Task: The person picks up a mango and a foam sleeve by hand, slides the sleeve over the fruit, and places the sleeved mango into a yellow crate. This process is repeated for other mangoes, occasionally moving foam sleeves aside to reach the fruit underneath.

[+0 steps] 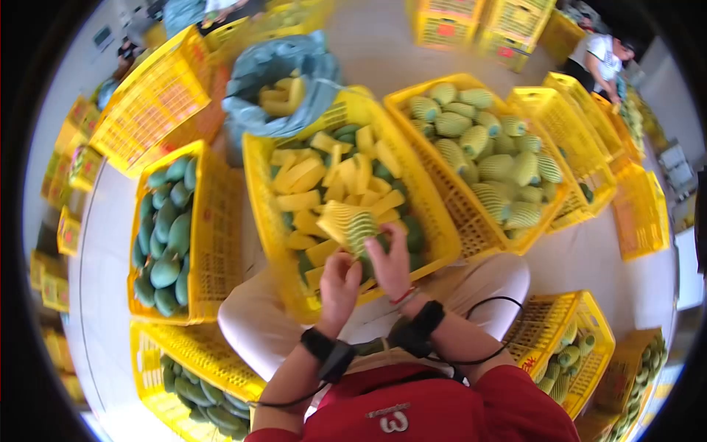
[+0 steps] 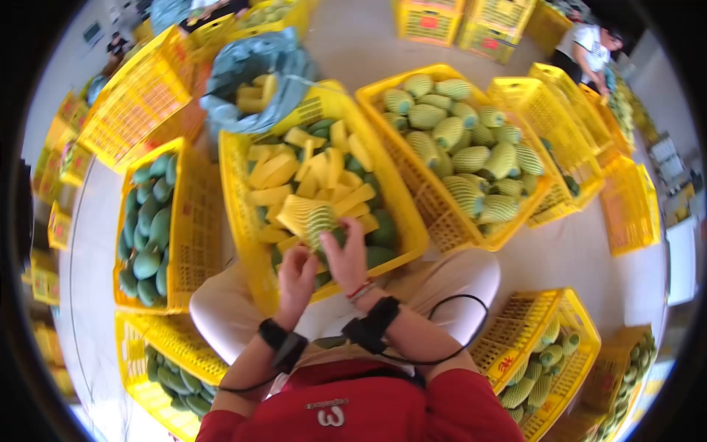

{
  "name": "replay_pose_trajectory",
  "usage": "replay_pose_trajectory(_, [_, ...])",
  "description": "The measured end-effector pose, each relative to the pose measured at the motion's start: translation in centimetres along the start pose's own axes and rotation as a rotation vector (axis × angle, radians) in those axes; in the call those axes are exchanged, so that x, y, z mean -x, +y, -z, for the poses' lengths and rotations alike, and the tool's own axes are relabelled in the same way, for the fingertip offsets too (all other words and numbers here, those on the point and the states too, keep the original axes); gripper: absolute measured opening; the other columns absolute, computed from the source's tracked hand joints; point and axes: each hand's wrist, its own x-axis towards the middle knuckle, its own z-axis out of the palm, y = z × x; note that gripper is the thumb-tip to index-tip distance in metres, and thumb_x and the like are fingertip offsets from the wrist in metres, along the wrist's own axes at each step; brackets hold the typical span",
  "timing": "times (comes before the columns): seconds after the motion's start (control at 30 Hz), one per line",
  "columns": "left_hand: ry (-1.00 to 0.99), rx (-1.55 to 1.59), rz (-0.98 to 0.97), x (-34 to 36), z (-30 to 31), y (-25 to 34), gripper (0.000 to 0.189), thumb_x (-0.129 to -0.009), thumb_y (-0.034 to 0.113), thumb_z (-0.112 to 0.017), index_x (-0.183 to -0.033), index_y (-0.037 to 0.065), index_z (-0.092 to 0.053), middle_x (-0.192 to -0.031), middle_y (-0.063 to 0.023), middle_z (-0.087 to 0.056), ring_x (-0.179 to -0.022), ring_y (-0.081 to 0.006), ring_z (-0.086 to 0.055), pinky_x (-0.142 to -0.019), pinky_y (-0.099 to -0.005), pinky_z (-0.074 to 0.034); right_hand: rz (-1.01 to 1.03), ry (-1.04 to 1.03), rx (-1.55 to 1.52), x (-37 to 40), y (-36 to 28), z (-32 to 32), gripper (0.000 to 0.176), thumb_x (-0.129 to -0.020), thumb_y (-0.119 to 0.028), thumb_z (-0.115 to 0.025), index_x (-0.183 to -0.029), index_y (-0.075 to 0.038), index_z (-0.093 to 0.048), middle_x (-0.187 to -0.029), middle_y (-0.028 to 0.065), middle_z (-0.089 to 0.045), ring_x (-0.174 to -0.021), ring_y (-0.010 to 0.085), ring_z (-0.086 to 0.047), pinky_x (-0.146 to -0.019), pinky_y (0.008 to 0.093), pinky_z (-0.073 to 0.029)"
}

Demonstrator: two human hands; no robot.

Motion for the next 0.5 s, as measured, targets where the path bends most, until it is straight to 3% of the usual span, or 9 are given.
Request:
replay_pose_trajectory(0.03, [-0.085,0.186,-0.016,-0.2,0.0,0.0,0.047,-0.079,0.0,-0.06,-0.121,0.0,-0.038,-0.109,-0.0133,-0.051,-0.097,-0.0165,-0.053,-0.081,-0.0286,-0.046,-0.003,-0.01,0.008,0.1,-0.5,0.0,0.035,-0.084,-0.014,-0.056,-0.112,0.004,-0.045,-0.107,0.0185,-0.049,-0.102,0.0283,-0.048,-0.091,0.0344,-0.037])
replay_pose_trajectory(0.1, [-0.134,0.49,-0.216,-0.7,-0.7,1.3,0.071,-0.077,0.003,-0.063,-0.135,0.0,-0.022,-0.114,-0.0147,-0.049,-0.1,-0.019,-0.053,-0.086,-0.0294,-0.045,0.268,-0.065,0.109,-0.3,-0.6,0.3,0.032,-0.087,-0.011,-0.048,-0.115,0.003,-0.044,-0.106,0.0158,-0.05,-0.098,0.0269,-0.051,-0.088,0.0312,-0.039])
replay_pose_trajectory(0.17, [-0.17,0.355,-0.162,-0.8,0.7,3.0,0.077,-0.075,0.004,-0.065,-0.137,0.0,-0.018,-0.115,-0.0145,-0.049,-0.101,-0.019,-0.053,-0.087,-0.0297,-0.045,0.378,-0.131,0.159,-1.2,-2.5,1.9,0.036,-0.085,-0.007,-0.049,-0.119,-0.001,-0.045,-0.109,0.0165,-0.05,-0.098,0.0312,-0.053,-0.086,0.0326,-0.042])
replay_pose_trajectory(0.23, [-0.179,0.247,-0.07,-1.2,1.8,3.5,0.088,-0.071,0.007,-0.069,-0.14,-0.001,-0.015,-0.117,-0.0147,-0.05,-0.104,-0.0189,-0.052,-0.088,-0.0301,-0.045,0.378,-0.479,0.32,-2.7,-5.4,3.6,0.042,-0.081,-0.005,-0.053,-0.122,-0.008,-0.045,-0.114,0.0163,-0.049,-0.099,0.0339,-0.053,-0.083,0.0351,-0.045])
replay_pose_trajectory(0.27, [-0.2,0.234,-0.088,-0.9,1.6,3.8,0.087,-0.071,0.006,-0.069,-0.14,-0.001,-0.016,-0.116,-0.0148,-0.051,-0.104,-0.0191,-0.052,-0.088,-0.03,-0.045,0.485,-0.393,0.409,-3.4,-5.7,3.6,0.037,-0.079,-0.005,-0.056,-0.115,-0.013,-0.052,-0.109,0.0137,-0.054,-0.091,0.0322,-0.057,-0.074,0.0358,-0.049])
replay_pose_trajectory(0.3, [-0.219,0.22,-0.103,-0.6,1.5,4.0,0.086,-0.072,0.006,-0.069,-0.139,-0.002,-0.017,-0.116,-0.015,-0.052,-0.104,-0.0192,-0.052,-0.088,-0.0298,-0.045,0.48,-0.38,0.413,-4.1,-5.4,3.7,0.037,-0.079,-0.005,-0.056,-0.115,-0.013,-0.052,-0.109,0.0137,-0.054,-0.091,0.0322,-0.057,-0.074,0.0358,-0.049])
replay_pose_trajectory(0.37, [-0.215,0.261,-0.099,-0.2,0.6,3.6,0.083,-0.073,0.007,-0.069,-0.138,-0.002,-0.018,-0.115,-0.0149,-0.052,-0.103,-0.019,-0.052,-0.087,-0.0297,-0.045,0.512,-0.358,0.462,-5.4,-4.7,3.6,0.021,-0.078,-0.006,-0.057,-0.099,-0.01,-0.058,-0.094,0.0096,-0.058,-0.079,0.0287,-0.06,-0.066,0.0345,-0.05])
replay_pose_trajectory(0.4, [-0.197,0.307,-0.094,-0.1,0.3,3.3,0.081,-0.074,0.007,-0.07,-0.138,-0.002,-0.02,-0.115,-0.0148,-0.052,-0.103,-0.0187,-0.052,-0.087,-0.0296,-0.044,0.563,-0.304,0.448,-5.6,-4.6,3.2,0.009,-0.076,-0.007,-0.057,-0.085,-0.008,-0.055,-0.079,0.0081,-0.054,-0.067,0.0286,-0.058,-0.058,0.037,-0.048])
replay_pose_trajectory(0.5, [-0.127,0.348,0.007,-0.3,0.1,2.5,0.078,-0.075,0.009,-0.071,-0.136,-0.002,-0.023,-0.113,-0.014,-0.052,-0.101,-0.0176,-0.053,-0.086,-0.0289,-0.045,0.535,-0.406,0.406,-4.7,-5.3,3.3,0.009,-0.074,-0.008,-0.058,-0.082,-0.008,-0.054,-0.077,0.0084,-0.053,-0.068,0.0284,-0.057,-0.058,0.0366,-0.047])
